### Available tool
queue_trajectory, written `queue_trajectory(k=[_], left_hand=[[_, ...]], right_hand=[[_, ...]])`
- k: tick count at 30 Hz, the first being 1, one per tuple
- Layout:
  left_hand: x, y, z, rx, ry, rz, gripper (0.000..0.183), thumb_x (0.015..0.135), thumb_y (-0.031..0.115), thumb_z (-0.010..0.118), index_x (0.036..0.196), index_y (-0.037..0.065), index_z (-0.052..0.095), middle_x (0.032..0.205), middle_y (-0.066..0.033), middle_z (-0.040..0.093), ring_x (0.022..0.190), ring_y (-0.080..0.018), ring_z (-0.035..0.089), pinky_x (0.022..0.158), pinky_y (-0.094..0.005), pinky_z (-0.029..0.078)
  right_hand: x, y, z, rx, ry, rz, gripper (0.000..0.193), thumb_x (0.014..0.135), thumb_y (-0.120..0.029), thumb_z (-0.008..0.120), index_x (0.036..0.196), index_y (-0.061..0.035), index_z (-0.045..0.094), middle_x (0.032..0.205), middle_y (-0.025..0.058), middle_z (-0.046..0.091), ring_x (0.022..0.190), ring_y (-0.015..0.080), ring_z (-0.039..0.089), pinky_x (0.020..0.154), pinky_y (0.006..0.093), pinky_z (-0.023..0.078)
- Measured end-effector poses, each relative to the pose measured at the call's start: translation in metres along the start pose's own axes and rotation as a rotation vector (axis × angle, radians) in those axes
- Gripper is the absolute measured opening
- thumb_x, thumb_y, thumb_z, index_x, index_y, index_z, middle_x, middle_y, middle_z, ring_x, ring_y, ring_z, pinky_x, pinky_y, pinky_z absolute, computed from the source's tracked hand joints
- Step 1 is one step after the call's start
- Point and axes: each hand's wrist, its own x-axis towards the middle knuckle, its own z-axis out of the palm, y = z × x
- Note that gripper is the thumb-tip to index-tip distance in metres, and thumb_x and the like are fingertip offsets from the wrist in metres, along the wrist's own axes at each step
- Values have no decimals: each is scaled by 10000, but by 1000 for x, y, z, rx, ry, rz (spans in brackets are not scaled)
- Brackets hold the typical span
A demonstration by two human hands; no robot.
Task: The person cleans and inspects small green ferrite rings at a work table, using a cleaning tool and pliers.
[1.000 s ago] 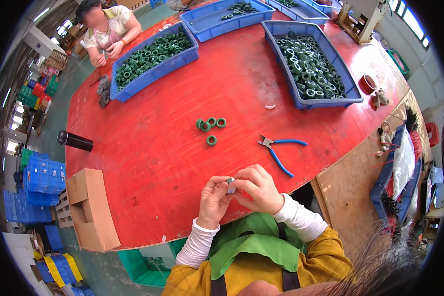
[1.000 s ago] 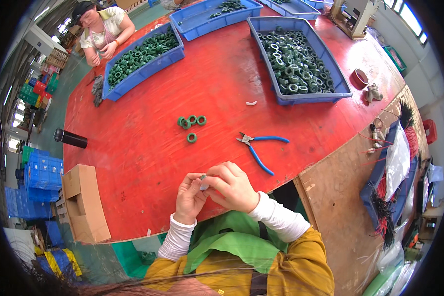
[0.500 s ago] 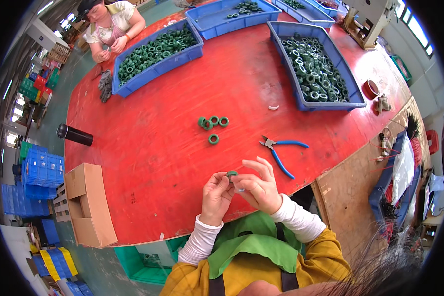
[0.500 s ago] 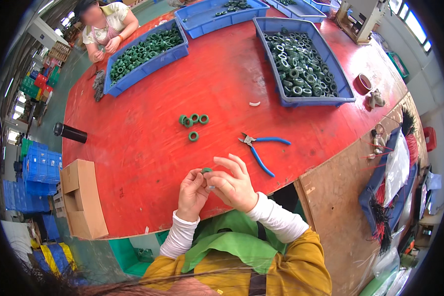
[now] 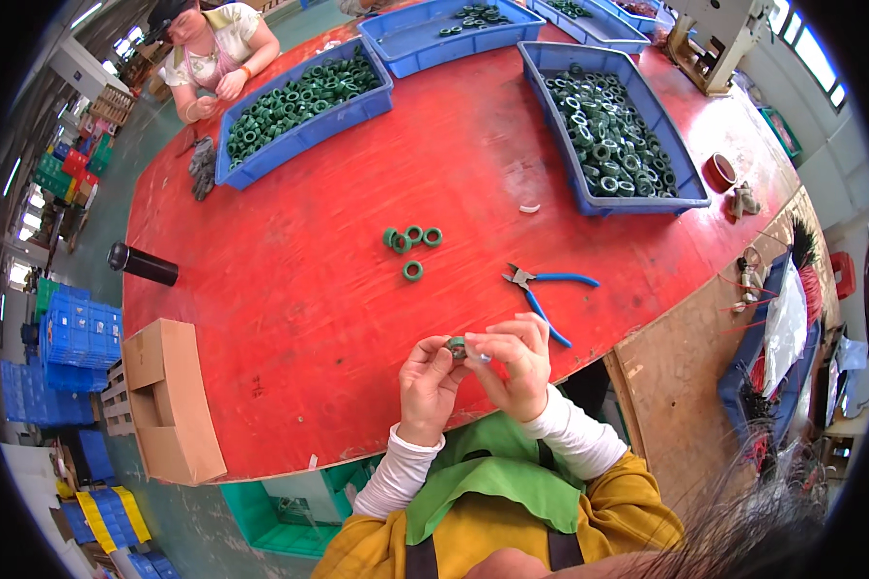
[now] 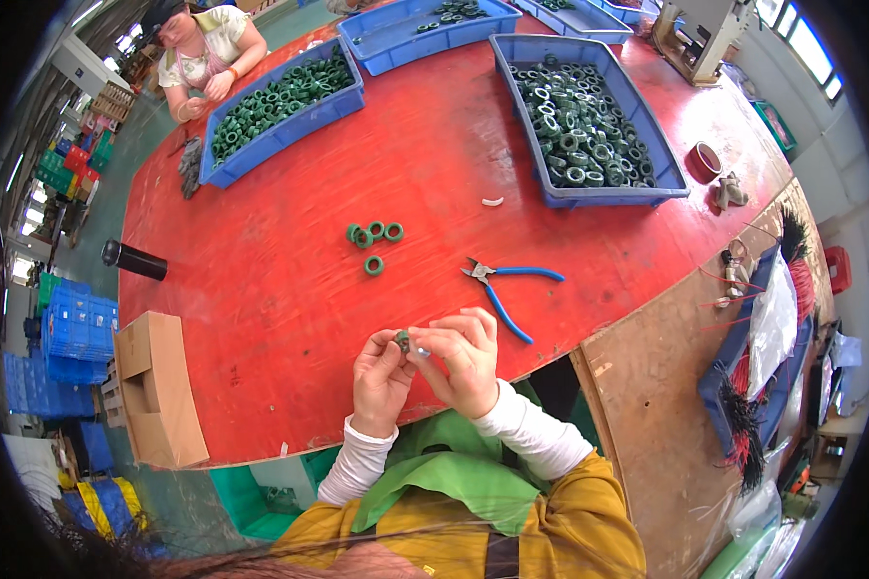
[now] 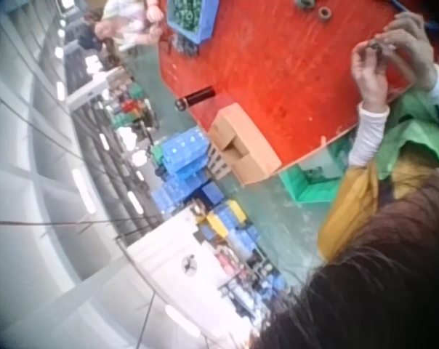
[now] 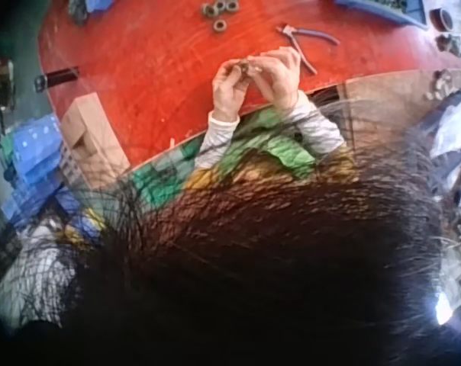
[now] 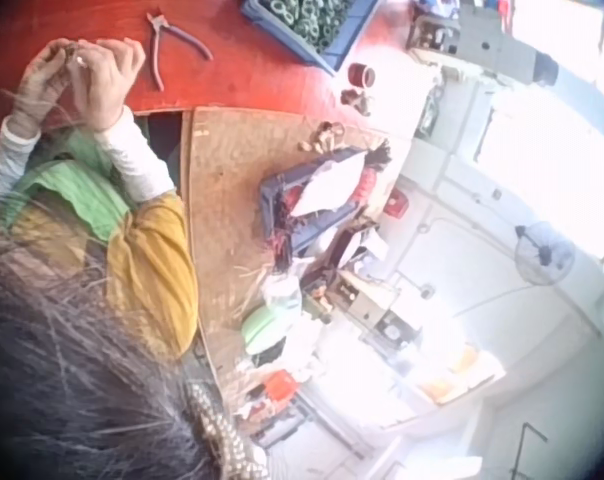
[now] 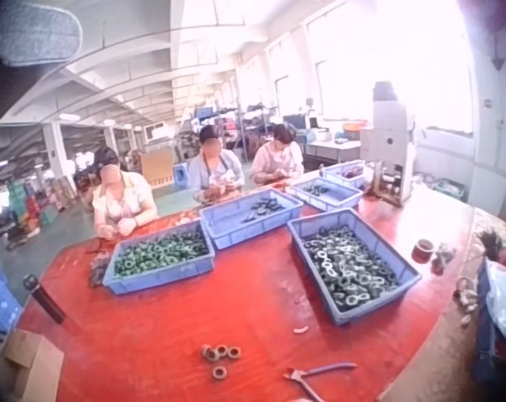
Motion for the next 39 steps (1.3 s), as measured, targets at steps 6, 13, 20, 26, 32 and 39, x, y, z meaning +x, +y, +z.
queue_trajectory(k=[6,13,20,26,32,39], left_hand=[[-6,6,5,213,-55,56,154,925,64,532,1064,3,556,996,-113,645,895,-224,652,811,-388,566],[-8,14,-1,266,-138,8,171,916,92,561,1055,-8,561,988,-111,641,896,-216,649,803,-377,569],[-7,16,-6,230,-177,-115,165,909,96,572,1055,20,568,1004,-107,635,878,-239,660,769,-383,579],[-5,13,-13,127,-222,-135,166,927,118,546,1073,42,563,1046,-108,628,898,-243,659,788,-395,574],[-6,12,-9,40,-181,-130,165,928,112,545,1079,44,552,1017,-114,637,908,-230,652,812,-385,563],[-10,10,-6,79,-215,-84,155,943,133,522,1071,59,565,1031,-83,634,964,-207,633,840,-408,549]], right_hand=[[22,13,-6,6,-25,-15,265,658,-82,745,885,-102,609,891,-16,672,808,201,585,812,394,389],[24,20,-6,106,-194,86,258,666,-69,733,891,-93,608,869,19,631,834,230,559,800,363,395],[5,29,-5,567,-452,559,223,798,-113,693,980,-33,592,938,81,605,864,215,582,790,330,458],[-8,18,-1,977,-475,898,294,953,-197,534,1114,48,551,992,57,610,933,134,576,837,289,469],[-16,17,0,606,-407,411,320,901,-181,550,1142,28,579,977,156,579,876,247,591,792,320,466],[-14,12,-4,535,-376,309,296,905,-151,539,1132,31,591,957,156,583,842,248,599,736,324,485]])
